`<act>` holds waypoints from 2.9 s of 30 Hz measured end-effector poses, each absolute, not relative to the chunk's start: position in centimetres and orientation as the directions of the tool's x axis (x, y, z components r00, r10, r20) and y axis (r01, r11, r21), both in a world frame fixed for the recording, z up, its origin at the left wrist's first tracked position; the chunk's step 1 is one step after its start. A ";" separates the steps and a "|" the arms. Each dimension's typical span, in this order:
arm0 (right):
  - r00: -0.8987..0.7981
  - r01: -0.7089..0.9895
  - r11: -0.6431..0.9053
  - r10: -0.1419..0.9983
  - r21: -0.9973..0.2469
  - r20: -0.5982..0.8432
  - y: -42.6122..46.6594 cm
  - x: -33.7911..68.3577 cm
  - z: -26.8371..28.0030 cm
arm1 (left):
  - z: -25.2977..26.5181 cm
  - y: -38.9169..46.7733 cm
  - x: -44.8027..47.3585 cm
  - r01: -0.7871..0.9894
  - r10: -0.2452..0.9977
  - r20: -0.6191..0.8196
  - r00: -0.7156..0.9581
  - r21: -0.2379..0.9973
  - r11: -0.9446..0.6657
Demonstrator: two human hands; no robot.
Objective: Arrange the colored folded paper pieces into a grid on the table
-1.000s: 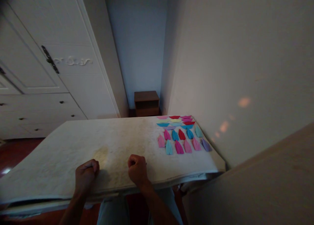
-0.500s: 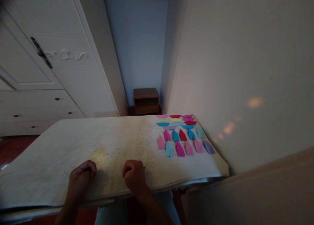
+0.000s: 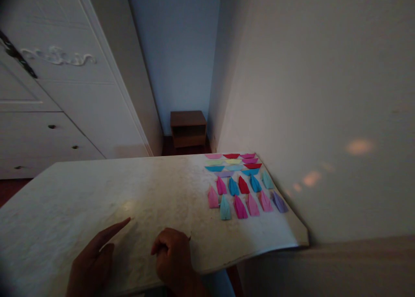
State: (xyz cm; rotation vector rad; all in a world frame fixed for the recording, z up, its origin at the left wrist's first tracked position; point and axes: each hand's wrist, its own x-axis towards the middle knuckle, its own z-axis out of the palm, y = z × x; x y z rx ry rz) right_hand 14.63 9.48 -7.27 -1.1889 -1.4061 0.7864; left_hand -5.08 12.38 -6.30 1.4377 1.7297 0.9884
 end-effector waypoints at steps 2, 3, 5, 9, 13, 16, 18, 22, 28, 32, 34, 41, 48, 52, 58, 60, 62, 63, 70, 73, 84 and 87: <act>0.075 0.243 0.275 0.951 -0.930 0.300 9.4 14.6 -7.3 | -6.6 12.0 -5.2 0.385 0.980 -0.111 -0.168 0.907 0.169; 0.069 0.247 0.267 0.954 -0.932 0.291 9.4 14.6 -7.3 | -6.7 11.8 -5.2 0.316 0.975 -0.137 -0.173 0.930 0.186; 0.052 0.266 0.241 0.963 -0.933 0.264 9.3 14.6 -7.3 | -6.8 11.7 -5.2 0.185 0.964 -0.171 -0.203 0.960 0.209; 0.028 0.319 0.214 0.972 -0.923 0.235 9.2 14.7 -7.0 | -6.6 11.6 -4.8 0.141 0.930 -0.216 -0.297 0.953 0.267; 0.033 0.282 0.188 0.978 -0.941 0.205 9.2 15.0 -6.5 | -5.7 11.6 -4.3 0.232 0.947 -0.182 -0.267 0.941 0.246; 0.081 0.173 0.105 0.989 -0.979 0.121 9.4 15.1 -6.6 | -5.1 11.8 -3.9 0.269 0.933 -0.220 -0.286 0.916 0.299; 0.101 0.063 0.046 0.994 -0.997 0.052 9.6 15.1 -7.0 | -5.1 11.9 -3.8 0.271 0.926 -0.250 -0.284 0.905 0.327; 0.093 -0.019 -0.020 0.995 -1.000 -0.022 9.8 14.9 -7.7 | -5.4 12.2 -4.0 0.255 0.944 -0.235 -0.234 0.922 0.292; 0.039 -0.120 -0.139 0.989 -0.983 -0.144 9.7 15.0 -6.9 | -5.2 12.6 -4.0 0.286 0.973 -0.159 -0.166 0.937 0.202; 0.026 -0.228 -0.197 0.978 -0.953 -0.209 9.8 15.0 -5.9 | -5.1 12.7 -3.8 0.281 0.982 -0.127 -0.140 0.946 0.163; 0.048 -0.241 -0.210 0.972 -0.947 -0.228 9.9 14.9 -5.8 | -5.2 12.8 -3.9 0.278 0.984 -0.115 -0.133 0.949 0.148; 0.053 -0.063 -0.174 0.983 -0.983 -0.178 10.3 14.6 -6.6 | -5.4 12.9 -4.0 0.253 0.984 -0.111 -0.140 0.957 0.144; 0.091 0.263 0.046 0.993 -0.964 0.072 10.4 14.6 -6.5 | -5.9 13.1 -4.2 0.223 0.985 -0.123 -0.124 0.963 0.149; 0.061 0.316 0.074 0.993 -0.946 0.098 10.2 14.8 -6.4 | -6.2 13.1 -4.4 0.194 0.985 -0.131 -0.112 0.969 0.151; 0.048 0.302 0.068 0.995 -0.951 0.086 10.1 14.9 -6.6 | -5.9 13.1 -4.2 0.198 0.983 -0.136 -0.122 0.967 0.158; 0.039 0.300 0.065 0.996 -0.952 0.080 10.1 14.9 -6.7 | -5.7 13.1 -4.0 0.201 0.981 -0.140 -0.133 0.965 0.165; 0.029 0.301 0.057 0.997 -0.952 0.068 10.0 14.9 -6.7 | -5.6 13.1 -3.9 0.205 0.979 -0.144 -0.142 0.964 0.172; 0.026 0.302 0.053 0.998 -0.952 0.063 10.0 14.9 -6.7 | -5.5 13.1 -3.8 0.206 0.979 -0.143 -0.143 0.964 0.171; 0.022 0.297 0.069 0.997 -0.952 0.079 10.1 14.9 -6.5 | -5.6 13.1 -4.0 0.188 0.983 -0.135 -0.128 0.970 0.157; 0.015 0.299 0.058 0.998 -0.952 0.065 10.2 14.9 -6.5 | -5.5 13.2 -3.9 0.181 0.980 -0.141 -0.140 0.970 0.165; 0.033 0.292 0.055 0.997 -0.955 0.068 10.4 14.8 -6.3 | -5.3 13.2 -3.9 0.194 0.981 -0.130 -0.143 0.968 0.157; 0.030 0.288 0.070 0.996 -0.955 0.082 10.3 14.8 -6.2 | -5.4 13.2 -3.9 0.213 0.985 -0.114 -0.126 0.967 0.139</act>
